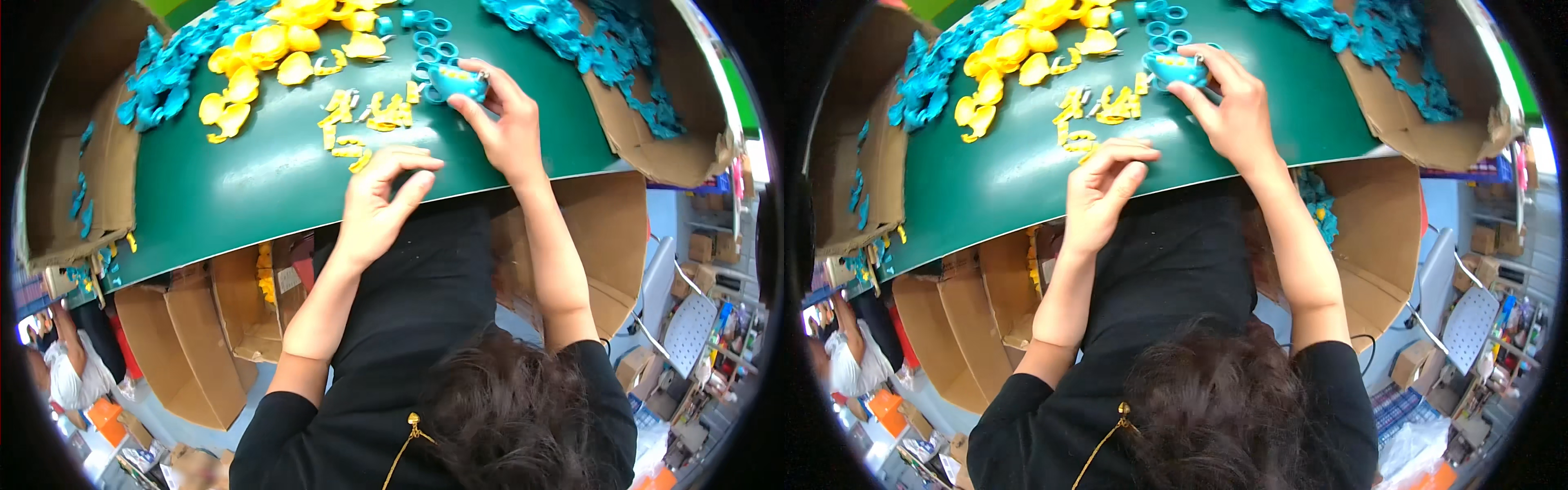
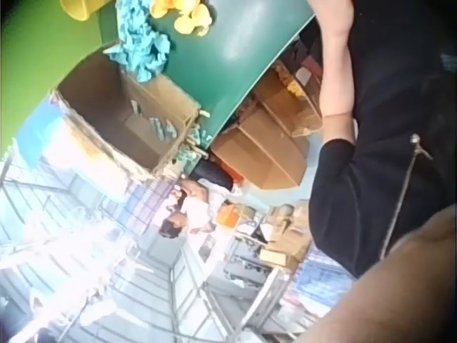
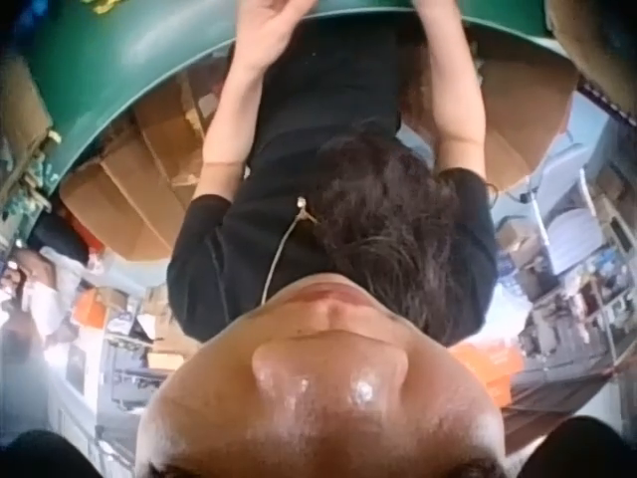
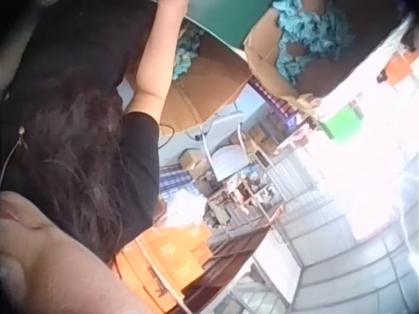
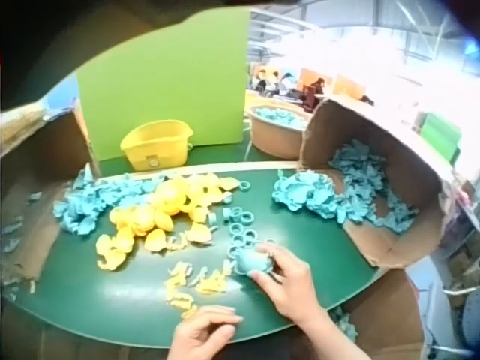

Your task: Assembling small teal and yellow plastic toy components on a factory assembly line.

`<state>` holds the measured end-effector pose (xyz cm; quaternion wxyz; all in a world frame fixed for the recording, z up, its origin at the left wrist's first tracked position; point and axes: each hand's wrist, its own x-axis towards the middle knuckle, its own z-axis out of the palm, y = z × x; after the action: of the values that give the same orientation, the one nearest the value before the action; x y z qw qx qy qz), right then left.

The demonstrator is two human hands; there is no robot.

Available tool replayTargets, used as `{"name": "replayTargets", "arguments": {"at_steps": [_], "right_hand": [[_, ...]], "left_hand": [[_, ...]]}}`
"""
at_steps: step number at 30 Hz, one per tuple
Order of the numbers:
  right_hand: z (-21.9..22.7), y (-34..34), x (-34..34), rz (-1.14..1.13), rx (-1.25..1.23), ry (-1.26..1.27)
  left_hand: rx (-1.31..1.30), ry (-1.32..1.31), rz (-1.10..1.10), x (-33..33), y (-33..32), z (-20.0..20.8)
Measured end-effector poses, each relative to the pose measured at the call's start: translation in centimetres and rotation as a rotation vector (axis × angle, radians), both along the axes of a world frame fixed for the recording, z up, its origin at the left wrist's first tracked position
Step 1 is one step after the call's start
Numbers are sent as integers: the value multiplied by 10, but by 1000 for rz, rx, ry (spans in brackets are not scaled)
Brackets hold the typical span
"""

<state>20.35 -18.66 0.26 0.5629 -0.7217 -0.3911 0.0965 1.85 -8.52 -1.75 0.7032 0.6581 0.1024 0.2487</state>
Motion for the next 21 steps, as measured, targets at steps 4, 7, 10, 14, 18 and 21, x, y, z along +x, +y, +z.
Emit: {"name": "replayTargets", "arguments": {"at_steps": [4,7,10,14,18,21], "right_hand": [[-6,-1,-5,-123,-67,-226],[-6,-5,-7,-117,-56,-260],[-15,-27,-8,-113,-100,-389],[-3,-113,-8,-177,-67,-204],[7,-203,14,-483,-144,-119],[25,-198,3,-716,-372,-380]], "left_hand": [[-3,67,-170,-9,3,19],[178,81,-112,-28,29,44],[281,217,250,-47,90,58],[1180,450,676,-78,215,40],[1457,586,715,-72,292,23],[1417,850,734,-55,307,21]]}}
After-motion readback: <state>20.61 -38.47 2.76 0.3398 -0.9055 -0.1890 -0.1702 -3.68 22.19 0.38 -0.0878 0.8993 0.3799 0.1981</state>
